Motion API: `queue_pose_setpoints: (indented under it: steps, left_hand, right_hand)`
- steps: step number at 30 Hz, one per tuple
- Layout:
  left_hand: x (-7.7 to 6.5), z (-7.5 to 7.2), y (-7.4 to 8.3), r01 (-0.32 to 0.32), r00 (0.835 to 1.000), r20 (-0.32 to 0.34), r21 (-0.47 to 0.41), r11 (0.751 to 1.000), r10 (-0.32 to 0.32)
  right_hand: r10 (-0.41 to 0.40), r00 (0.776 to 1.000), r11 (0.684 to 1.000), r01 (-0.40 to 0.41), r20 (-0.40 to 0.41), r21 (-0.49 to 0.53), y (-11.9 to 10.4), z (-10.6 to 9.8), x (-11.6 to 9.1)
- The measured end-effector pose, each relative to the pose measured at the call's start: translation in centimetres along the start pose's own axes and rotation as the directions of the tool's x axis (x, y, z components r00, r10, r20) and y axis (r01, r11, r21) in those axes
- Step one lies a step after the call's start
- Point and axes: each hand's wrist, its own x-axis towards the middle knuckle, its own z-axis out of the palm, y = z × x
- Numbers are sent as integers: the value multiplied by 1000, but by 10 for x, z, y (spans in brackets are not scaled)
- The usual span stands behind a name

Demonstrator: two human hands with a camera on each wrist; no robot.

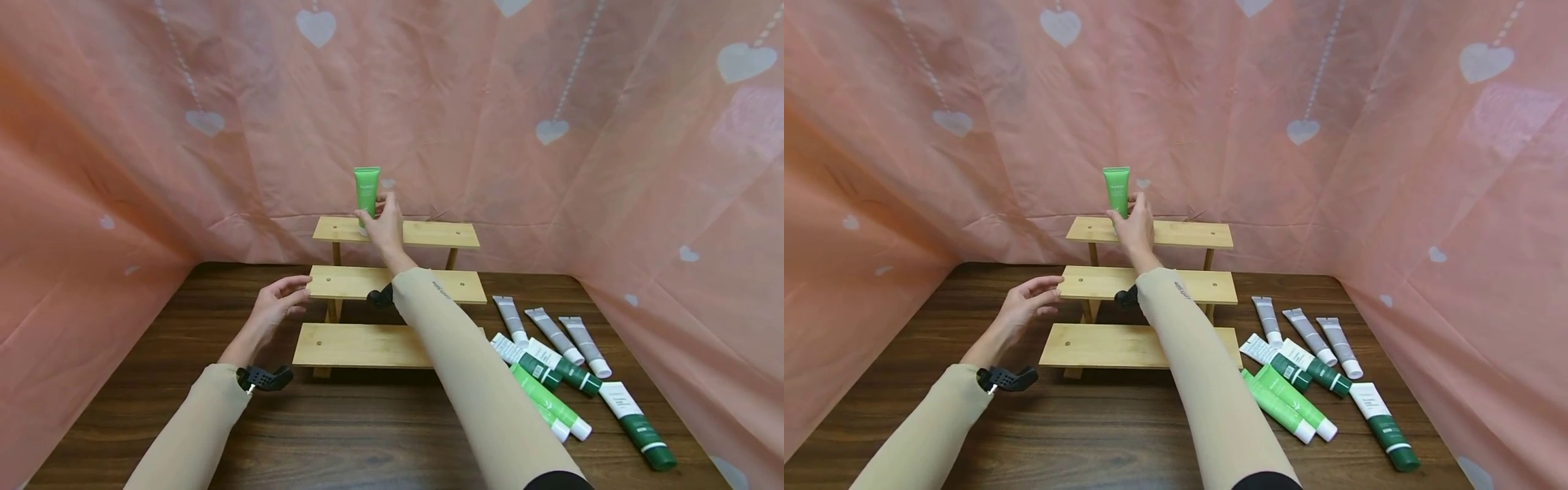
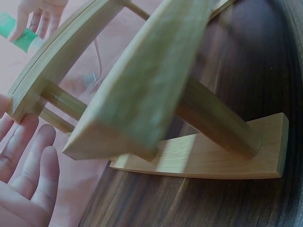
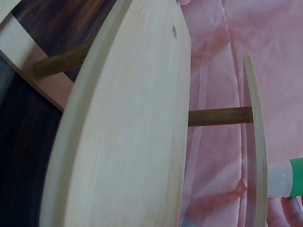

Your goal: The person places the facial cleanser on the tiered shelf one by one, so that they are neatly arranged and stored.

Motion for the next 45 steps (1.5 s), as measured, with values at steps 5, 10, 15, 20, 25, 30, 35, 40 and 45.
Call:
queue_pose_setpoints:
  steps: [5,10,15,20,25,30,35,40,45]
  left_hand:
    - [-9,6,16,20,1000,18,-17,1000,-19]
    - [-12,10,24,30,999,26,-17,999,-30]
    - [-8,11,18,26,999,33,-25,999,-25]
    - [2,8,6,30,999,30,-35,999,-29]
    - [6,7,2,14,1000,22,-3,1000,-14]
    - [7,5,2,0,1000,14,2,1000,0]
    - [7,4,2,-1,1000,20,-20,1000,1]
    - [4,7,9,0,1000,30,-30,1000,0]
    - [-2,11,19,1,999,35,-12,1000,0]
  right_hand:
    - [23,1000,1000,-23,-20,-11,0,0,-1]
    - [46,998,999,-46,-36,-14,1,-2,-2]
    - [51,998,999,-52,-47,-9,2,-5,-5]
    - [68,996,998,-68,-53,20,2,-10,-7]
    - [89,994,995,-86,-68,41,1,-17,-8]
    - [90,995,994,-88,-40,63,1,-23,-11]
    - [84,996,992,-82,-21,94,1,-28,-16]
    - [84,996,990,-81,-18,116,1,-33,-21]
    - [89,996,987,-86,-14,138,3,-40,-28]
